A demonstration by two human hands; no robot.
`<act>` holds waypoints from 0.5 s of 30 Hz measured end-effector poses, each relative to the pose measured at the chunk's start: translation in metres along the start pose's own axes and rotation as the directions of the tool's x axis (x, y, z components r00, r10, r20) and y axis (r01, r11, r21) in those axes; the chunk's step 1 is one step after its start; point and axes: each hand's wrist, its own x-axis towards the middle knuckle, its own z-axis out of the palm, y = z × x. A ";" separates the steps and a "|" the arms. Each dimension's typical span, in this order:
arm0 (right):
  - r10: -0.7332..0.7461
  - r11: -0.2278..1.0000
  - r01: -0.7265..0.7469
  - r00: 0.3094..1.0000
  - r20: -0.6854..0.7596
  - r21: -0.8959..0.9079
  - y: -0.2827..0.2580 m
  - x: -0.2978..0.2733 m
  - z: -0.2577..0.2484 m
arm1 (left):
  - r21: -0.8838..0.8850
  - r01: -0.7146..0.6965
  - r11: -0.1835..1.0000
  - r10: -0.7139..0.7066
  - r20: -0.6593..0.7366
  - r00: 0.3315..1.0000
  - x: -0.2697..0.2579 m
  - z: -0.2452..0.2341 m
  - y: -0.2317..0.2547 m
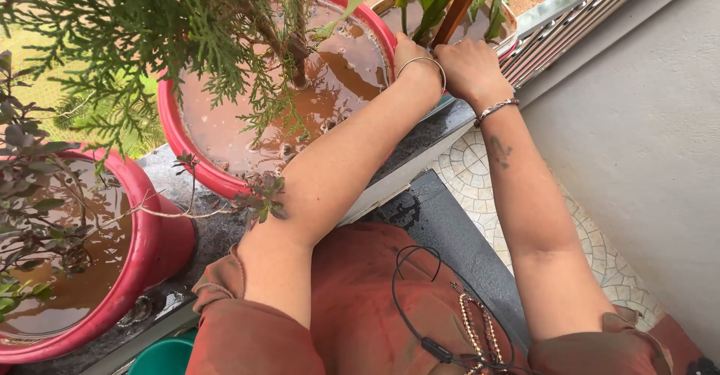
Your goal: The person tends to several potted plants on a balcony by hand, pressing down the soil and adjusting the plants in red pots filled with water. They then pick up a green bucket and walk to another plant to water it.
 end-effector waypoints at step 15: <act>-0.014 1.000 0.014 1.000 -0.021 -0.004 -0.003 -0.004 -0.007 | -0.006 0.014 1.000 -0.014 0.052 0.999 0.003 -0.006 -0.004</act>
